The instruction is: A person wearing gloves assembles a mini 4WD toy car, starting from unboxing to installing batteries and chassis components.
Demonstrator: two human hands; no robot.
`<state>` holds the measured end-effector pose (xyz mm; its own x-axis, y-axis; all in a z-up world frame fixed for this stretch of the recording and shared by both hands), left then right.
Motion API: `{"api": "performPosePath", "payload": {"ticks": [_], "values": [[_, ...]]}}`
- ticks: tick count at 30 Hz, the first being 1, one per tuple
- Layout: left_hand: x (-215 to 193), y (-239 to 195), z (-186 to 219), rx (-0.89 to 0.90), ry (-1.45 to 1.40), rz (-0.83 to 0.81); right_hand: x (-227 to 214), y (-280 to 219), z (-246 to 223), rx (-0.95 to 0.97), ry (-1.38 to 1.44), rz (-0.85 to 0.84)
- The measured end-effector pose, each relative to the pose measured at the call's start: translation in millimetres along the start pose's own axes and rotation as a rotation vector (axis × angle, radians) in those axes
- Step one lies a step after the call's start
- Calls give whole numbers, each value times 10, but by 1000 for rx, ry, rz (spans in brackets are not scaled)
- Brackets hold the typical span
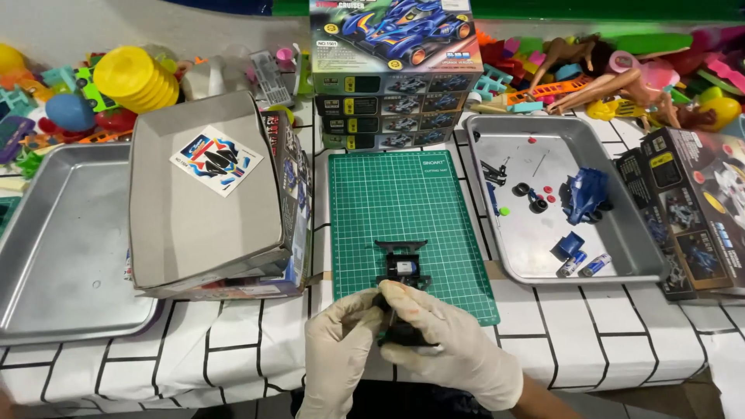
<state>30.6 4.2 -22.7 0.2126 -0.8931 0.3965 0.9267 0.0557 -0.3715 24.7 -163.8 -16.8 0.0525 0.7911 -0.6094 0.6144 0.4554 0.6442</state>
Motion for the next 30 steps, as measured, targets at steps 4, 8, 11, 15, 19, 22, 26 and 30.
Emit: {"api": "performPosePath", "payload": {"ticks": [4,8,11,15,19,22,26,30], "values": [[26,-16,32,36,34,64,-130,83,-103,42,-10,382],[53,-25,-46,202,-20,-3,-52,16,-72,419,412,340],[79,-76,-11,305,28,-11,-12,-55,-27,383,380,367],[103,-154,54,406,112,-25,-19,69,-143,240,457,386],[125,-199,75,405,123,1,-149,160,-291,224,-185,230],[113,-193,39,379,35,10,-166,162,-305,180,-215,252],[82,-184,-25,350,31,52,-136,105,-277,185,-249,237],[61,-167,-93,357,-45,37,-127,91,-285,114,-327,255]]}}
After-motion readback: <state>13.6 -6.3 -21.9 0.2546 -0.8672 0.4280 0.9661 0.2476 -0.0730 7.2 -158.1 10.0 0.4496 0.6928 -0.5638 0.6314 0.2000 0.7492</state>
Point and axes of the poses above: each hand's wrist, its own y-axis towards the middle knuckle, its own x-axis out of the palm, z = x × y, the point moved 3 cm from there along y, towards the middle knuckle, and after that the axes turned 1 degree about -y, right-handed, at the moved point
